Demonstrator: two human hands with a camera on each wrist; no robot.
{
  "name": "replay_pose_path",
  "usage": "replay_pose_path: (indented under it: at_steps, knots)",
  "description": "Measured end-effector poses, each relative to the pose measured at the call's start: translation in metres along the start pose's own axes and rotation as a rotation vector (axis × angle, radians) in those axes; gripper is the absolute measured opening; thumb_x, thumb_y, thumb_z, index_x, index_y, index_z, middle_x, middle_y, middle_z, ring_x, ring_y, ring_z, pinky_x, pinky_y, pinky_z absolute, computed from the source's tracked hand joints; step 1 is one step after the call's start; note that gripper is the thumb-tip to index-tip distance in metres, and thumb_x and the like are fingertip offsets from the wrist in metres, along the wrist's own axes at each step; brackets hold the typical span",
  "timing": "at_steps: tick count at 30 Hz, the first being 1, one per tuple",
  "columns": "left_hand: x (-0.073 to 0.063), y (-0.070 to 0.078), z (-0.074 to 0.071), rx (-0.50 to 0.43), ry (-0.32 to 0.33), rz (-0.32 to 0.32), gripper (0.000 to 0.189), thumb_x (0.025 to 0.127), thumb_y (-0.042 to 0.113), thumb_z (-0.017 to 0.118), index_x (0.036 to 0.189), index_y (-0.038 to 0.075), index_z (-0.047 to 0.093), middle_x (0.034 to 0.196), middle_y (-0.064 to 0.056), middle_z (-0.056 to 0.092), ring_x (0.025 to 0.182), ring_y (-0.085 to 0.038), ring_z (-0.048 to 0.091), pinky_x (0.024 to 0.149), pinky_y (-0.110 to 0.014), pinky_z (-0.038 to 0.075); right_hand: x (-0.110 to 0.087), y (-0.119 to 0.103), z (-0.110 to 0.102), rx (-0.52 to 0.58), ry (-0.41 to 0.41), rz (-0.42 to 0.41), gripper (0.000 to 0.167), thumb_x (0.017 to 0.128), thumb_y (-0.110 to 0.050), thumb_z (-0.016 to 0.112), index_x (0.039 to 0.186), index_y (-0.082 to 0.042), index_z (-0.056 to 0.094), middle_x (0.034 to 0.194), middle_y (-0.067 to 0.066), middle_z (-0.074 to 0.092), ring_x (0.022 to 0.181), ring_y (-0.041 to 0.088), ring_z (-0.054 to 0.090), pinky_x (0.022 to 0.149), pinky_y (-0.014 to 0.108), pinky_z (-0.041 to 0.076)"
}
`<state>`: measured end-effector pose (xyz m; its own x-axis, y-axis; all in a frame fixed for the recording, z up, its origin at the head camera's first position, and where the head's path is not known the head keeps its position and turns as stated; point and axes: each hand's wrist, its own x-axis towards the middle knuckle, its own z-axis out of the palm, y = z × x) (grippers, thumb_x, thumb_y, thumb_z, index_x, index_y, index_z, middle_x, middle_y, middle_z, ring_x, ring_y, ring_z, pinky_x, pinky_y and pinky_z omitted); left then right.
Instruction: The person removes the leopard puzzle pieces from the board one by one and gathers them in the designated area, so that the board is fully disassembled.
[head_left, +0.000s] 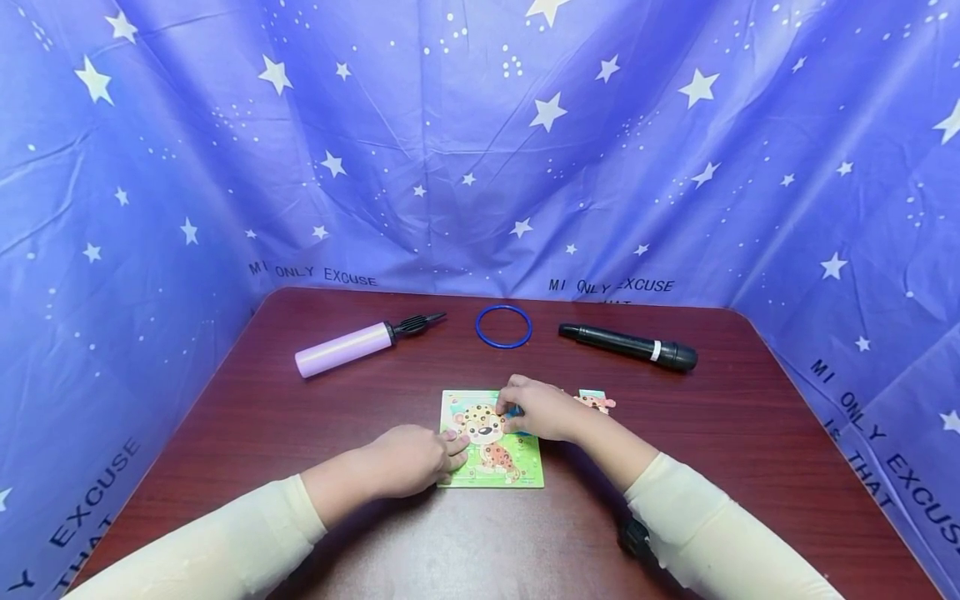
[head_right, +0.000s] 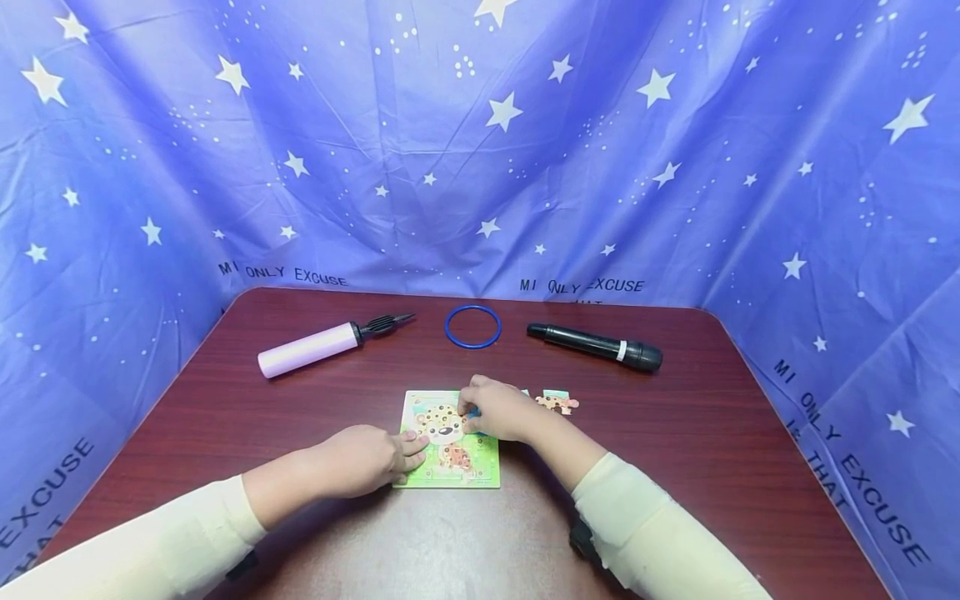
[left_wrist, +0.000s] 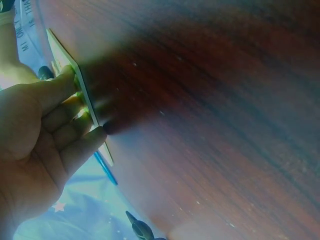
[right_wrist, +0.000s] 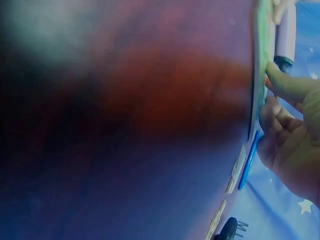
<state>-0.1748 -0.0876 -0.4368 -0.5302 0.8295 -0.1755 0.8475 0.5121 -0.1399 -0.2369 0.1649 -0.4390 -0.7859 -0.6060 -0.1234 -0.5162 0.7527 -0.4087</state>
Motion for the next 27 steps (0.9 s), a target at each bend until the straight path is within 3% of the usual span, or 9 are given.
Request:
replay_pose_path:
  at_steps: [7,15,22,27]
  knots:
    - [-0.001,-0.001,0.002,0.004,0.007,0.002,0.046,0.093,0.04,0.062,0.137,0.028,0.059,0.145,0.007,0.051,0.131,-0.011,0.052,0.093,-0.032,0.054,-0.001,-0.004,0.008,-0.066,0.065,0.012,0.014,0.085,-0.029,0.076,0.094,-0.025,0.066,0.097,-0.009,0.051,0.094,0.013,0.044,0.082,0.033,0.038]
    - [0.0,0.001,-0.001,-0.004,-0.011,-0.01,0.045,0.094,0.04,0.061,0.137,0.027,0.059,0.146,0.007,0.051,0.131,-0.012,0.052,0.092,-0.033,0.055,-0.006,-0.005,0.007,-0.127,0.091,-0.029,0.01,0.088,-0.031,0.073,0.096,-0.028,0.068,0.116,-0.008,0.051,0.111,0.018,0.043,0.09,0.041,0.035]
    - [-0.001,0.001,-0.002,-0.007,-0.006,-0.012,0.045,0.093,0.04,0.062,0.137,0.027,0.06,0.145,0.008,0.051,0.13,-0.012,0.053,0.09,-0.033,0.056,-0.01,-0.003,0.0,-0.148,0.072,-0.056,0.019,0.091,-0.025,0.071,0.109,-0.026,0.072,0.118,-0.005,0.058,0.114,0.02,0.047,0.092,0.044,0.039]
    - [-0.002,0.001,-0.002,0.0,0.013,-0.006,0.045,0.093,0.038,0.063,0.136,0.026,0.061,0.145,0.007,0.052,0.129,-0.012,0.054,0.088,-0.034,0.057,-0.009,-0.004,-0.003,-0.172,0.077,0.042,0.045,0.088,-0.028,0.074,0.131,-0.02,0.061,0.124,0.001,0.059,0.117,0.023,0.049,0.095,0.046,0.041]
